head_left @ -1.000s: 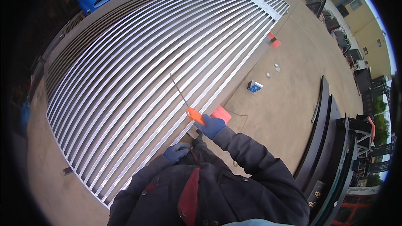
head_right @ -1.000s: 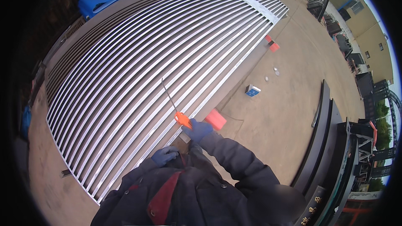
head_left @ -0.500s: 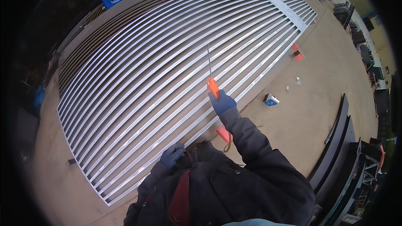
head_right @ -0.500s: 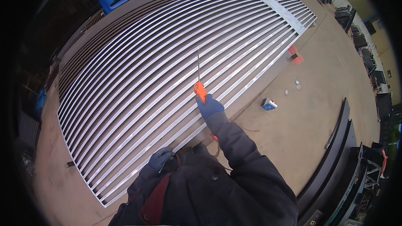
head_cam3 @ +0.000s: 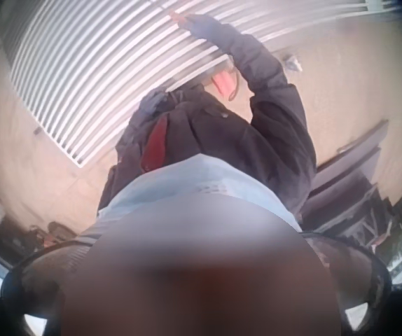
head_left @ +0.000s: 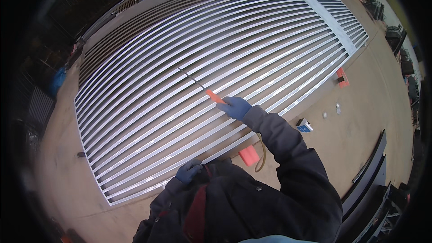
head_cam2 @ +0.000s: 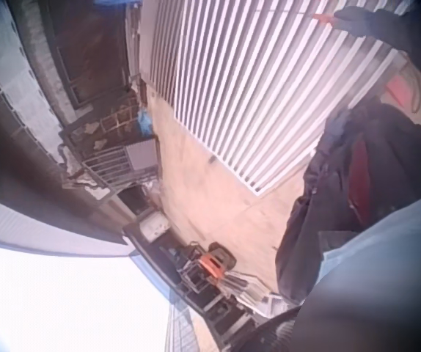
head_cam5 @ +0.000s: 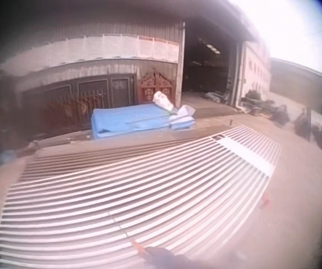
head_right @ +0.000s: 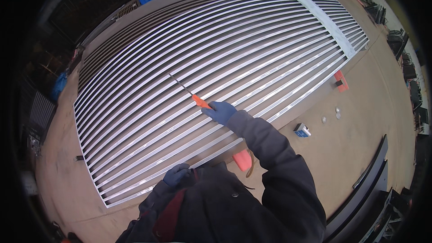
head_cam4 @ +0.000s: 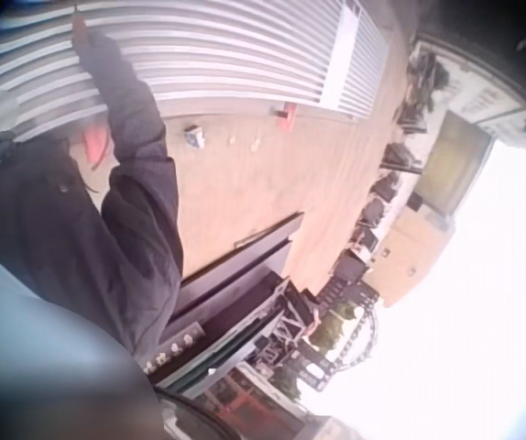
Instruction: The person uses a handheld spray gun to apply white paint to a large metal grille resting on supports. They move the spray gun in steady horizontal passes across the slats, covering the surface systematically.
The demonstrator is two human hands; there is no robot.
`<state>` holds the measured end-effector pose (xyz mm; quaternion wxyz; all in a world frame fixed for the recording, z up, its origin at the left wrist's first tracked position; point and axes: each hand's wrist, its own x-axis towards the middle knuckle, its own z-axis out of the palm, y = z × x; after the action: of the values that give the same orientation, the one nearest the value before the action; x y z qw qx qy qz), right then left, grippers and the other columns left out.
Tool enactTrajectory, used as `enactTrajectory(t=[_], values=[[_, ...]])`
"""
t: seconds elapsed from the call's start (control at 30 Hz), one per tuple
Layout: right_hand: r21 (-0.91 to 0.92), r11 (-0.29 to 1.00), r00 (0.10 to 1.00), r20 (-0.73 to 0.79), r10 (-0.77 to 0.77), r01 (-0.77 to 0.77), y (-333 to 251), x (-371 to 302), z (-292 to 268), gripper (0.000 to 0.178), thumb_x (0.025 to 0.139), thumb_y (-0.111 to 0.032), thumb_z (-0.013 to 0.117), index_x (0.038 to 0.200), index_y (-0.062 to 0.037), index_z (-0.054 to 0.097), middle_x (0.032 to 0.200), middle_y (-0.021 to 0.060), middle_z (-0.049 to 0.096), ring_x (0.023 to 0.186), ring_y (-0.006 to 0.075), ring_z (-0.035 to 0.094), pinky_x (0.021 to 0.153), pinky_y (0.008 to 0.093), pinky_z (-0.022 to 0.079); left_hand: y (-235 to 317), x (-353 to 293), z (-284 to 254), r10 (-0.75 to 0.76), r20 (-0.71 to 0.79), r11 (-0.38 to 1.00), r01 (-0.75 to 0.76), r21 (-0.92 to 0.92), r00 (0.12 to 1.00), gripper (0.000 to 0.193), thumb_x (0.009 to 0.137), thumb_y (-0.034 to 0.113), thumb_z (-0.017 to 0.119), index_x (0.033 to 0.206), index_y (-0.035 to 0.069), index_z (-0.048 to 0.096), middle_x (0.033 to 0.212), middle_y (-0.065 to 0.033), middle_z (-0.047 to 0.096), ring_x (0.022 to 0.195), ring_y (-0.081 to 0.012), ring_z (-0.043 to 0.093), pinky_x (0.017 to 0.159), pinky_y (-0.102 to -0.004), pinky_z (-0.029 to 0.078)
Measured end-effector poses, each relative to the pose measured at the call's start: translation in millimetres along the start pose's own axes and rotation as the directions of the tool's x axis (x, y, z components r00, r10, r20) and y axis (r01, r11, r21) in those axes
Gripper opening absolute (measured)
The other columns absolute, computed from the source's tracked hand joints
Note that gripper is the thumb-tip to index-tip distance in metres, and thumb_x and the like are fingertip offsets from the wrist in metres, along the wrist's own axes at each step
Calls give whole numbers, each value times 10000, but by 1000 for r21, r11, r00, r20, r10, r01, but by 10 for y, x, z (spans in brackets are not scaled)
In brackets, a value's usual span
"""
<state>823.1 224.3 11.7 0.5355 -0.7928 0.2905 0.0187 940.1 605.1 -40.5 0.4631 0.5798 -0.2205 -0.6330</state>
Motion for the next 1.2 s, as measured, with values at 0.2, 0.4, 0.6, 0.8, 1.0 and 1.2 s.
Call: enactTrajectory(t=[0.2,0.4,0.6,0.8,1.0,1.2], values=[[-26,998,930,-365,49,-63,-466,1199,-330,588,905,-611,543,902,-30,635,771,145,654,718,330,623,682,426,484,-66,58,-17,-13,-72,1000,13,1,997,312,980,160,569,1240,-12,577,1079,-78,651,964,-144,608,871,-293,501],[186,982,999,53,3,-13,-922,2056,-22,622,896,-638,549,915,-22,637,711,78,606,624,169,581,587,331,463,-210,-18,-176,-53,-166,997,43,-66,985,335,975,159,584,1266,-6,561,1096,-89,658,955,-152,637,865,-301,514],[-94,992,932,359,-49,88,-1161,2835,209,679,895,-655,511,961,3,664,839,164,686,764,298,656,725,417,497,-328,-108,-359,-114,-243,978,65,-200,963,338,978,165,578,1275,5,560,1089,-96,656,935,-180,645,846,-316,525],[-219,974,998,-14,57,-59,-1156,3585,-21,632,904,-628,514,1018,-25,662,864,185,692,766,344,677,699,406,515,-431,-247,-596,50,-354,999,-42,29,934,314,963,144,573,1241,-2,582,1046,-99,655,944,-190,638,873,-326,521],[-136,978,987,-16,-160,156,-1570,3563,543,574,910,-592,562,1015,-35,656,753,72,612,653,156,555,642,331,467,-416,-116,-880,400,-223,861,-281,423,889,303,994,172,545,1243,5,592,1055,-64,656,945,-153,626,872,-307,514],[-54,992,980,171,-102,113,-1777,3559,880,555,916,-579,556,939,-33,651,735,101,628,663,221,595,654,370,482,-304,38,-1016,-69,-342,964,-25,-263,937,278,983,148,561,1223,13,601,1048,-55,649,929,-150,621,852,-309,524]])
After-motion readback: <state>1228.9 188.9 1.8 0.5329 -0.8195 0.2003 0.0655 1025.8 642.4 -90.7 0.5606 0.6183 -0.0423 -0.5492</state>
